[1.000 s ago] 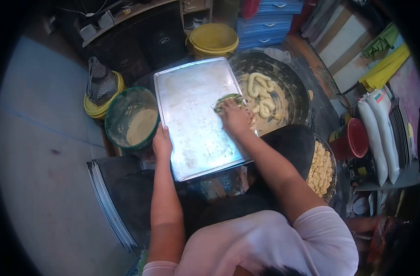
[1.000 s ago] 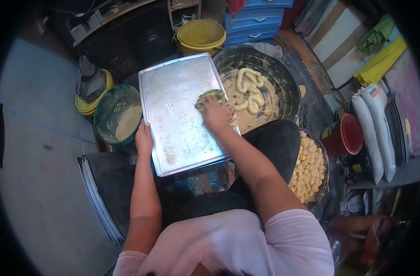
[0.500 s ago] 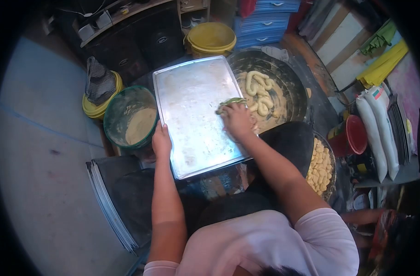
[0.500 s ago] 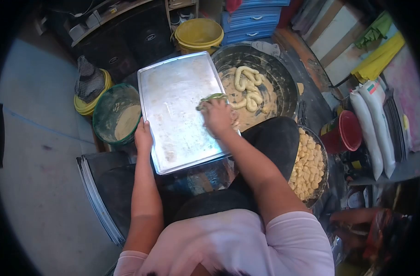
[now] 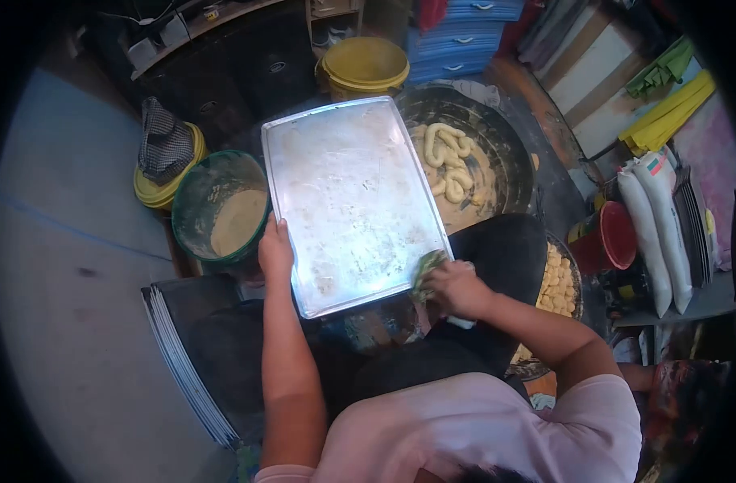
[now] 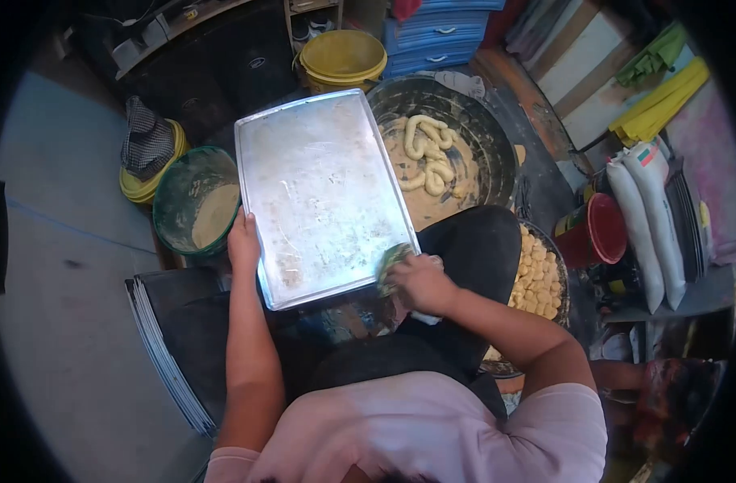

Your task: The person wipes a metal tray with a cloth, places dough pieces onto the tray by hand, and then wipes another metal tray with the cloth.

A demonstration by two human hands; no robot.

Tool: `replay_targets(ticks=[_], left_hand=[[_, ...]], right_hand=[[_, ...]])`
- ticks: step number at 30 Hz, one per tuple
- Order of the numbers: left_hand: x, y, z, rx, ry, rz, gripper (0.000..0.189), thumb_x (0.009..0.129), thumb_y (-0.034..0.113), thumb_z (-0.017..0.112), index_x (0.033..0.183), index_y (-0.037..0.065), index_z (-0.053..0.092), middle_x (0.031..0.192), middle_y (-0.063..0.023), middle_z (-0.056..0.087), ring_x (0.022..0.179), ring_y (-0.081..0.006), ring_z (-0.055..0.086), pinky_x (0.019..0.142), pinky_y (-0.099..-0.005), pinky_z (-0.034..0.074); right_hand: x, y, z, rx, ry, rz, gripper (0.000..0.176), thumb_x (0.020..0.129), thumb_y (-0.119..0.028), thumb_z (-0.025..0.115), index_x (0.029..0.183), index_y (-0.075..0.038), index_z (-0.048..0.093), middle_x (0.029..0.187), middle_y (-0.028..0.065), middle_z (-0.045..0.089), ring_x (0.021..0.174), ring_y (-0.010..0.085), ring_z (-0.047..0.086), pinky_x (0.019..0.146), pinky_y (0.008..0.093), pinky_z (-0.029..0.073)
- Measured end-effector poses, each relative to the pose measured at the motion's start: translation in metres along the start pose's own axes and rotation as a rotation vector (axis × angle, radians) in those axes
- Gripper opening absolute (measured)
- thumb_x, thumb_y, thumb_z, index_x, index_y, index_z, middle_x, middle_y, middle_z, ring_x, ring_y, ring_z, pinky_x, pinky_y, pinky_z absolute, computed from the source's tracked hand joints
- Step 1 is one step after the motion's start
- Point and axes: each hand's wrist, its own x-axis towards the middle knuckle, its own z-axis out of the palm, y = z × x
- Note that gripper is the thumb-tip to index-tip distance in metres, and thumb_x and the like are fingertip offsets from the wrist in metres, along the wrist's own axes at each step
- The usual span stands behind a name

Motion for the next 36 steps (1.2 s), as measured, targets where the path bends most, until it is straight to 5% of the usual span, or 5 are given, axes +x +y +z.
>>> replay_targets(ticks=[8, 15, 20, 29, 36], left_hand=[[0.003, -0.008, 0.002, 0.050, 0.040, 0.036, 0.043, 0.095, 0.033, 0.040, 0.129, 0.009, 0.050, 0.105, -0.0237, 0.062, 0.098, -0.0395, 0.059, 0.084, -0.0444, 0.045], [0.004, -0.007, 0.003, 0.044, 0.042, 0.036, 0.041, 0.095, 0.032, 0.040, 0.129, 0.012, 0.050, 0.104, -0.0233, 0.062, 0.097, -0.0399, 0.059, 0.083, -0.0447, 0.046], [-0.001, 0.002, -0.001, -0.074, -0.002, 0.012, 0.044, 0.094, 0.032, 0.044, 0.128, 0.005, 0.051, 0.111, -0.0252, 0.059, 0.105, -0.0374, 0.058, 0.089, -0.0393, 0.044], [-0.002, -0.001, 0.002, 0.131, 0.060, 0.016, 0.039, 0.095, 0.032, 0.041, 0.127, 0.013, 0.052, 0.097, -0.0233, 0.064, 0.092, -0.0401, 0.060, 0.079, -0.0461, 0.046], [-0.002, -0.002, 0.007, 0.068, 0.099, 0.036, 0.040, 0.095, 0.033, 0.040, 0.127, 0.013, 0.052, 0.097, -0.0227, 0.064, 0.092, -0.0404, 0.060, 0.078, -0.0471, 0.046]], right_hand=[[0.039, 0.027, 0.032, -0.072, 0.206, 0.342, 0.014, 0.074, -0.019, 0.060, 0.080, -0.007, 0.060, 0.089, 0.0106, 0.056, 0.093, 0.0294, 0.051, 0.078, 0.0409, 0.040], [0.050, -0.029, 0.033, 0.026, 0.169, -0.239, 0.026, 0.074, -0.017, 0.056, 0.098, -0.012, 0.064, 0.087, 0.0085, 0.058, 0.082, 0.0269, 0.056, 0.076, 0.0403, 0.044], [0.059, 0.052, -0.001, -0.139, 0.343, 0.315, 0.013, 0.077, -0.017, 0.057, 0.087, -0.011, 0.064, 0.090, 0.0074, 0.057, 0.092, 0.0251, 0.052, 0.073, 0.0399, 0.040], [0.045, -0.037, 0.032, -0.207, 0.131, -0.133, 0.024, 0.075, -0.016, 0.057, 0.098, -0.013, 0.063, 0.096, 0.0064, 0.055, 0.088, 0.0254, 0.055, 0.075, 0.0391, 0.043], [0.051, -0.020, 0.015, 0.018, 0.108, 0.270, 0.027, 0.080, -0.013, 0.052, 0.106, -0.010, 0.059, 0.094, 0.0118, 0.057, 0.089, 0.0301, 0.059, 0.077, 0.0421, 0.047]])
